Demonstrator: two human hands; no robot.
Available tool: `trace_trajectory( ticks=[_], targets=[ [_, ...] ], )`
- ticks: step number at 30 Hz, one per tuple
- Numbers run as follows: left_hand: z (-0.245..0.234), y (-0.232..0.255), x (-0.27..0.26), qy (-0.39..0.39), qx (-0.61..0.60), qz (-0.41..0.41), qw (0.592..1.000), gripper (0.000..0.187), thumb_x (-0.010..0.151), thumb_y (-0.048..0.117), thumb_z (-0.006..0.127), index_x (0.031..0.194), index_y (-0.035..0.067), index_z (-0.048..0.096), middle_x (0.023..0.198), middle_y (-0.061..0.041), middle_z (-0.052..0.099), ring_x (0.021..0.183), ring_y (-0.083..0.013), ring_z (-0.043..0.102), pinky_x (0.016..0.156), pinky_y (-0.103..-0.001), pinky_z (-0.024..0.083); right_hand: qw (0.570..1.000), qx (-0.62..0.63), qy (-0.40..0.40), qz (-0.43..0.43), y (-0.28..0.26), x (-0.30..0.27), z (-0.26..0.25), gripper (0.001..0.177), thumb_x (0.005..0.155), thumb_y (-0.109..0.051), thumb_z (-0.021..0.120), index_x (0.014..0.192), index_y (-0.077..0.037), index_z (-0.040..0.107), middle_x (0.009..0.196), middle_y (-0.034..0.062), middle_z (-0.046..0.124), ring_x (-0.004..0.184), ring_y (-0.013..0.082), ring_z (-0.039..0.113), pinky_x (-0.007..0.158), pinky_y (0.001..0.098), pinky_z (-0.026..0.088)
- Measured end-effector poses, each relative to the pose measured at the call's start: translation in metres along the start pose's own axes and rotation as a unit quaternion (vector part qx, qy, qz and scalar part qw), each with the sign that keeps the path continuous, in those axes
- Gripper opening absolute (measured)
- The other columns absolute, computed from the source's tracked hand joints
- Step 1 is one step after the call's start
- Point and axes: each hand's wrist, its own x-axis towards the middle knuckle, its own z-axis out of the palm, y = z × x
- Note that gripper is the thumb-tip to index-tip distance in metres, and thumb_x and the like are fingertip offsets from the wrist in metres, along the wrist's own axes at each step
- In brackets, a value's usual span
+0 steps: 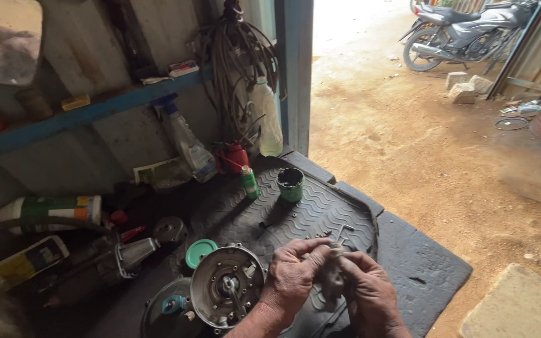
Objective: The person disassembles and repairs a small electric motor or mechanical component by removing a metal ring, placing small internal parts and springs into the housing, and fitting the components back together by hand.
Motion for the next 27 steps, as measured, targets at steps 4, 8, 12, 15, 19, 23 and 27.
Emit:
trace_trajectory(
  ticks=[4, 8, 12, 15, 19, 23, 27],
  targets=[
    [-0.012, 0.0, -0.008, -0.115, -0.02, 0.044, 0.992, 0.03, 0.091, 0.012, 0.075, 0.119, 0.003, 0.07, 0.099, 0.001, 0.074, 0.086, -0.0046, 0.068, 0.075, -0.018, 0.056, 0.996, 0.059, -0.039, 0.059, -0.002, -0.007, 0.005, 0.02, 0.094, -0.015, 0.062, 0.105, 0.001, 0.067, 0.088, 0.0124, 0.074, 0.075, 0.0242, 0.073, 0.069, 0.041, 0.06],
    [-0.018, 0.0, -0.009, -0.164, -0.072, -0.022, 0.984, 0.023, 0.095, 0.015, 0.072, 0.116, 0.005, 0.07, 0.088, -0.004, 0.071, 0.074, -0.0114, 0.065, 0.063, -0.025, 0.053, 0.982, 0.112, -0.105, 0.107, -0.001, -0.014, 0.012, 0.024, 0.096, -0.02, 0.058, 0.108, -0.001, 0.066, 0.094, 0.0136, 0.074, 0.082, 0.0264, 0.074, 0.075, 0.0454, 0.06],
    [-0.021, 0.003, -0.015, -0.075, 0.225, 0.16, 0.958, 0.02, 0.097, 0.023, 0.07, 0.105, 0.005, 0.073, 0.089, -0.005, 0.073, 0.082, -0.0157, 0.071, 0.073, -0.032, 0.058, 0.975, 0.143, -0.072, 0.155, 0.003, -0.024, 0.024, 0.03, 0.097, -0.023, 0.053, 0.115, -0.003, 0.067, 0.1, 0.0113, 0.075, 0.086, 0.0239, 0.074, 0.078, 0.0404, 0.059],
    [-0.01, -0.003, -0.019, 0.006, 0.304, 0.181, 0.935, 0.022, 0.096, 0.027, 0.066, 0.098, 0.006, 0.071, 0.086, -0.01, 0.074, 0.081, -0.0254, 0.074, 0.073, -0.038, 0.057, 0.977, 0.135, 0.008, 0.163, 0.007, -0.024, 0.029, 0.029, 0.096, -0.021, 0.052, 0.112, -0.002, 0.068, 0.098, 0.0113, 0.075, 0.085, 0.0226, 0.073, 0.079, 0.0382, 0.059],
    [-0.007, -0.014, -0.02, 0.057, 0.341, 0.209, 0.915, 0.023, 0.096, 0.028, 0.061, 0.095, 0.007, 0.072, 0.088, -0.015, 0.075, 0.085, -0.0358, 0.072, 0.074, -0.045, 0.055, 0.987, 0.101, 0.019, 0.126, 0.02, -0.015, 0.006, 0.017, 0.095, -0.013, 0.063, 0.101, 0.001, 0.07, 0.086, 0.0125, 0.075, 0.075, 0.0225, 0.073, 0.072, 0.0367, 0.058],
    [-0.009, -0.027, -0.01, 0.082, 0.341, 0.146, 0.925, 0.028, 0.098, 0.029, 0.057, 0.091, 0.006, 0.071, 0.083, -0.019, 0.073, 0.082, -0.0392, 0.072, 0.069, -0.047, 0.055, 0.995, -0.064, 0.056, 0.044, 0.03, -0.004, -0.01, 0.015, 0.093, -0.009, 0.073, 0.096, 0.006, 0.073, 0.077, 0.01, 0.072, 0.064, 0.0176, 0.065, 0.06, 0.0338, 0.05],
    [-0.013, -0.04, -0.009, 0.072, 0.334, 0.254, 0.905, 0.029, 0.103, 0.024, 0.055, 0.09, 0.003, 0.07, 0.082, -0.018, 0.073, 0.078, -0.0386, 0.069, 0.065, -0.045, 0.052, 0.971, -0.221, 0.067, -0.053, 0.019, -0.023, 0.0, 0.014, 0.089, -0.004, 0.076, 0.097, 0.008, 0.076, 0.079, 0.0088, 0.074, 0.068, 0.0143, 0.064, 0.065, 0.0299, 0.051]
  ],
)
